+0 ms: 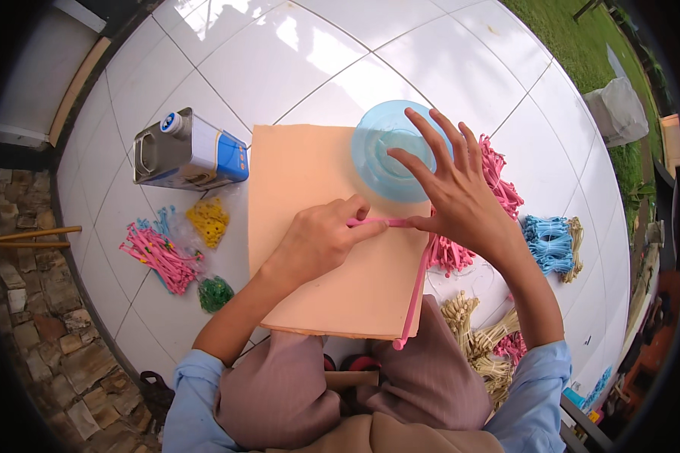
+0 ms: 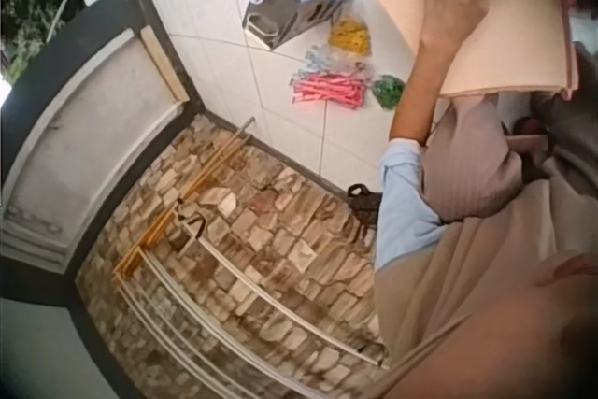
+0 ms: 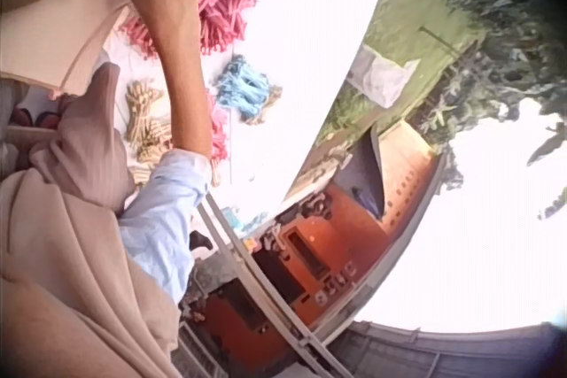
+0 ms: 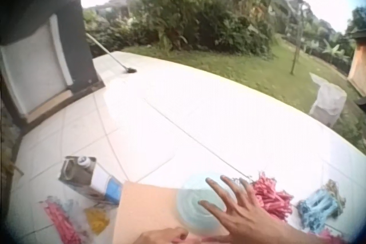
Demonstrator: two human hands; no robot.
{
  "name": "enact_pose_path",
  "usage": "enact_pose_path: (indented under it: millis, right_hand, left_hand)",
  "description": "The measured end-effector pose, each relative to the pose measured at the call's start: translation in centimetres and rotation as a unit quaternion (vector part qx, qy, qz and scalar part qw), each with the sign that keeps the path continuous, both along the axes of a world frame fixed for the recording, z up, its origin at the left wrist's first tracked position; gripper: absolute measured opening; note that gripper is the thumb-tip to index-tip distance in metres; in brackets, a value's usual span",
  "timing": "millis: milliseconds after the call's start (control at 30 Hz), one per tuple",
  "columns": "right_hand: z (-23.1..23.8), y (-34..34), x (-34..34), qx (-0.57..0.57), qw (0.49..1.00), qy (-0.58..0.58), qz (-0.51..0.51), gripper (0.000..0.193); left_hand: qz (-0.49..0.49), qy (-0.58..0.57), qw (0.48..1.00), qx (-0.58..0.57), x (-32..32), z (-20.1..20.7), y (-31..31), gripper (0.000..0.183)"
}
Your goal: The person applies adhesive to small plastic flowers and a strap, then presses the flowers onto the strap while it rests on a board.
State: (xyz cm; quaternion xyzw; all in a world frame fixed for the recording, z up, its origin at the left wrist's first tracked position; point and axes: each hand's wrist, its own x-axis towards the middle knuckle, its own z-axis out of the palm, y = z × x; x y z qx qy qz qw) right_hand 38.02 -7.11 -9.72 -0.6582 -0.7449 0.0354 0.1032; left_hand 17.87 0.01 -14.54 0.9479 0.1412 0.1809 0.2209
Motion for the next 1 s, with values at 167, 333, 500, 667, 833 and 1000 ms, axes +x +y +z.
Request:
enact_pose_path:
  millis: [167, 333, 500, 667, 833, 1000]
  right_hand:
    - [-0.6, 1.1, 0.7, -0.003, 0.999, -0.017, 0.034, 0.078]
    - [-0.8, 1.6, 1.0, -0.023, 0.998, -0.029, 0.046, 0.078]
    - [-0.9, 1.7, 1.1, -0.031, 0.998, -0.029, 0.046, 0.076]
    - [-0.6, 0.4, 0.4, 0.004, 1.000, -0.017, 0.021, 0.065]
    - [-1.2, -3.3, -0.4, 0.106, 0.994, 0.038, -0.018, 0.045]
    - [-2.9, -5.5, -1.2, 0.111, 0.988, 0.099, -0.032, 0.046]
  left_hand:
    - [-0.005, 0.018, 1.000, -0.012, -0.1, -0.1, 0.1, 0.027]
    - [-0.017, 0.014, 1.000, -0.010, -0.2, 0.0, 0.3, 0.024]
    - [0.076, 0.013, 0.980, -0.184, 0.1, 0.3, -0.1, 0.019]
    - [0.056, 0.050, 0.986, -0.151, -0.2, -0.3, 0.0, 0.022]
    - [0.066, 0.016, 0.982, -0.174, 0.0, 0.7, -0.2, 0.018]
    - [0.088, 0.015, 0.976, -0.198, -0.1, -0.3, -0.1, 0.023]
